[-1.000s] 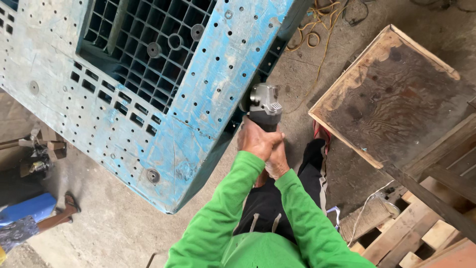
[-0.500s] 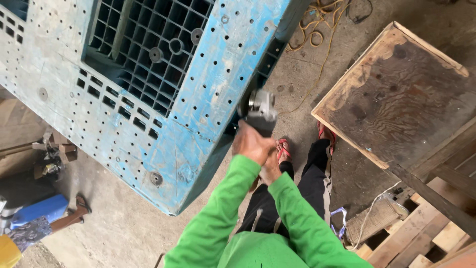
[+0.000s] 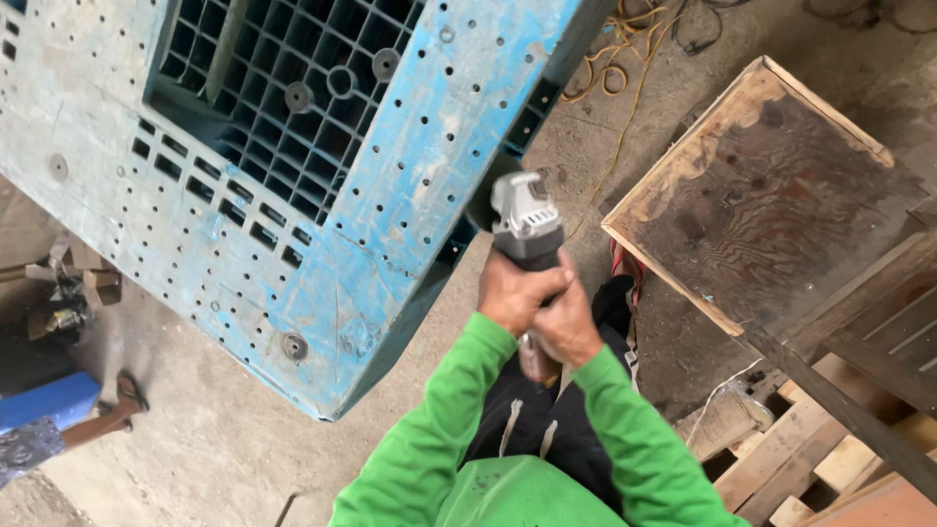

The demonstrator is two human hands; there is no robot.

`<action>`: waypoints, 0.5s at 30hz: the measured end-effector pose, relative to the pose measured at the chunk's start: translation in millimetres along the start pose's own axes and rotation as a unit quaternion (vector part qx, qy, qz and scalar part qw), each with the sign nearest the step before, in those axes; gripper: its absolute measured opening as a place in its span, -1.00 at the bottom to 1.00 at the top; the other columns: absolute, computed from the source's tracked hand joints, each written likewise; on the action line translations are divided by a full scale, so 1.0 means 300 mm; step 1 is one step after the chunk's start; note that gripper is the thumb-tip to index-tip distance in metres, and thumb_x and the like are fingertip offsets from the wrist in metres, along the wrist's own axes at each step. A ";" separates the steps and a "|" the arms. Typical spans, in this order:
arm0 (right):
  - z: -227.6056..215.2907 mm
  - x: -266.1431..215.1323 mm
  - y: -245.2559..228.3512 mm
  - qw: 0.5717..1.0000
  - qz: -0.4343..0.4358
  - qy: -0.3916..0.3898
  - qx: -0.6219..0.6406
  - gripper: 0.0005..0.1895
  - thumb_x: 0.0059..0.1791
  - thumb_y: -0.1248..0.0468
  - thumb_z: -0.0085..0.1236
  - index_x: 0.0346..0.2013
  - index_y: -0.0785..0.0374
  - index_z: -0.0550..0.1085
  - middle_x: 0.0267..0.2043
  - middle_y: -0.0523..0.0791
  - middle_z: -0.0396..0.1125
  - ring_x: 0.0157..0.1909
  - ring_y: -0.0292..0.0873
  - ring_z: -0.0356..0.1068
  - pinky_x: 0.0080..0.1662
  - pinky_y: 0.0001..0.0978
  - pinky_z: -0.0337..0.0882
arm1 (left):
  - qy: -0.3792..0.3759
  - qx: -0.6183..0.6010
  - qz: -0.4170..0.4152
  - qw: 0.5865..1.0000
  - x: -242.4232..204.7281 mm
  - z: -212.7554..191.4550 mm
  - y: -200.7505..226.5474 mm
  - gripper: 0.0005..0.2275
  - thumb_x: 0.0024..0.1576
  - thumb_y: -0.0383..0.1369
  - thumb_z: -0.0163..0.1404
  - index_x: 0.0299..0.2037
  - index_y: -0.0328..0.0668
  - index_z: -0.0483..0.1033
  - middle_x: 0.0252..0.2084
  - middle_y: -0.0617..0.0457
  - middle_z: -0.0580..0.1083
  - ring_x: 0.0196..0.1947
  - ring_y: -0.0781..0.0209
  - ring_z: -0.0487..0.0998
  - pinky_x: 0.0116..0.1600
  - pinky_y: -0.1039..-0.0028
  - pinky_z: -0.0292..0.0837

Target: The person uses an angle grinder to sand the surface of a large blue plastic crate. They move the tool along the edges and flat areas, smoothing the surface while standing in a workshop.

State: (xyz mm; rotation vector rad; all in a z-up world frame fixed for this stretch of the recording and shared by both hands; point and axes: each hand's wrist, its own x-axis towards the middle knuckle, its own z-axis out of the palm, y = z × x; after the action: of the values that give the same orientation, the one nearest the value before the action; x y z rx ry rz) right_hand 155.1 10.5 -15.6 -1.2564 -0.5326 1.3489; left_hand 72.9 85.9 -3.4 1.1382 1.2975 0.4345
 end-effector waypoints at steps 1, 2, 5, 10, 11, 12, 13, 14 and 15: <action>-0.016 0.012 -0.042 0.998 -0.012 0.003 -0.060 -0.21 -0.18 0.28 0.36 0.28 0.32 0.21 0.08 0.05 0.40 0.07 -0.05 0.46 0.09 -0.23 0.51 | -0.011 -0.056 -0.003 0.998 0.024 0.008 0.007 -0.53 -0.16 -0.38 0.32 -0.04 -0.38 0.49 -0.16 -0.10 0.61 -0.22 0.10 0.65 -0.08 0.32 0.63; -0.034 0.025 -0.084 0.992 -0.023 0.007 -0.121 -0.19 -0.18 0.26 0.36 0.30 0.33 0.22 0.08 0.08 0.42 0.07 -0.03 0.47 0.09 -0.22 0.50 | -0.024 -0.113 -0.008 0.993 0.047 0.023 0.016 -0.56 -0.14 -0.42 0.31 -0.05 -0.37 0.51 -0.17 -0.07 0.60 -0.22 0.13 0.65 -0.08 0.34 0.63; -0.066 0.065 -0.179 0.933 0.119 0.056 -0.336 0.00 -0.21 0.14 0.28 0.46 0.21 0.06 -0.08 0.17 0.48 -0.05 0.08 0.57 -0.01 -0.16 0.53 | -0.066 -0.256 -0.043 0.963 0.058 0.061 0.025 -0.67 -0.06 -0.49 0.27 -0.07 -0.41 0.57 -0.20 -0.07 0.60 -0.26 0.14 0.63 -0.12 0.33 0.60; -0.085 0.091 -0.273 0.910 0.008 0.031 -0.414 -0.03 -0.22 0.10 0.29 0.40 0.28 0.12 -0.07 0.25 0.46 0.00 0.29 0.49 -0.01 0.01 0.47 | -0.090 -0.309 -0.071 0.944 0.093 0.092 0.053 -0.73 -0.02 -0.48 0.25 -0.10 -0.37 0.60 -0.21 -0.03 0.59 -0.24 0.18 0.61 -0.07 0.36 0.57; -0.089 0.095 -0.284 0.906 0.016 0.026 -0.422 -0.03 -0.23 0.09 0.30 0.39 0.27 0.12 -0.08 0.24 0.46 -0.01 0.31 0.49 -0.01 0.02 0.46 | -0.096 -0.310 -0.068 0.943 0.091 0.095 0.056 -0.73 -0.01 -0.47 0.25 -0.10 -0.36 0.59 -0.21 -0.03 0.59 -0.24 0.18 0.61 -0.06 0.36 0.57; -0.094 0.096 -0.296 0.900 0.032 0.027 -0.434 -0.03 -0.22 0.09 0.27 0.41 0.26 0.11 -0.09 0.25 0.45 -0.01 0.32 0.48 -0.01 0.04 0.45 | -0.104 -0.311 -0.067 0.942 0.085 0.101 0.056 -0.73 0.00 -0.45 0.24 -0.10 -0.36 0.59 -0.21 -0.03 0.59 -0.24 0.18 0.61 -0.05 0.36 0.57; -0.097 0.100 -0.308 0.894 0.048 0.027 -0.445 -0.03 -0.21 0.08 0.24 0.43 0.25 0.10 -0.09 0.26 0.45 -0.01 0.33 0.47 -0.01 0.06 0.45 | -0.102 -0.325 -0.066 0.938 0.078 0.106 0.060 -0.73 0.00 -0.45 0.24 -0.10 -0.35 0.59 -0.21 -0.01 0.59 -0.24 0.18 0.60 -0.06 0.36 0.56; -0.094 0.118 -0.323 0.888 0.059 0.029 -0.456 -0.03 -0.20 0.07 0.21 0.45 0.24 0.09 -0.10 0.27 0.45 -0.02 0.34 0.47 -0.02 0.08 0.44 | -0.100 -0.337 -0.059 0.934 0.084 0.104 0.071 -0.73 0.00 -0.44 0.24 -0.10 -0.34 0.58 -0.21 0.00 0.58 -0.24 0.18 0.60 -0.06 0.36 0.55; -0.091 0.129 -0.343 0.880 0.067 0.017 -0.470 -0.03 -0.21 0.07 0.20 0.44 0.23 0.09 -0.10 0.27 0.45 -0.02 0.34 0.47 -0.01 0.08 0.43 | -0.099 -0.349 -0.053 0.930 0.089 0.101 0.084 -0.72 0.00 -0.43 0.24 -0.10 -0.34 0.58 -0.22 0.01 0.58 -0.24 0.19 0.59 -0.07 0.36 0.54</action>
State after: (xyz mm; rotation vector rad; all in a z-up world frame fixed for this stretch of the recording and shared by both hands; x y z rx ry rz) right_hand 231.1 60.4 52.1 -2.1214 -1.1770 1.1882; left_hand 116.2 105.7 -0.2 0.4908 0.9034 0.6207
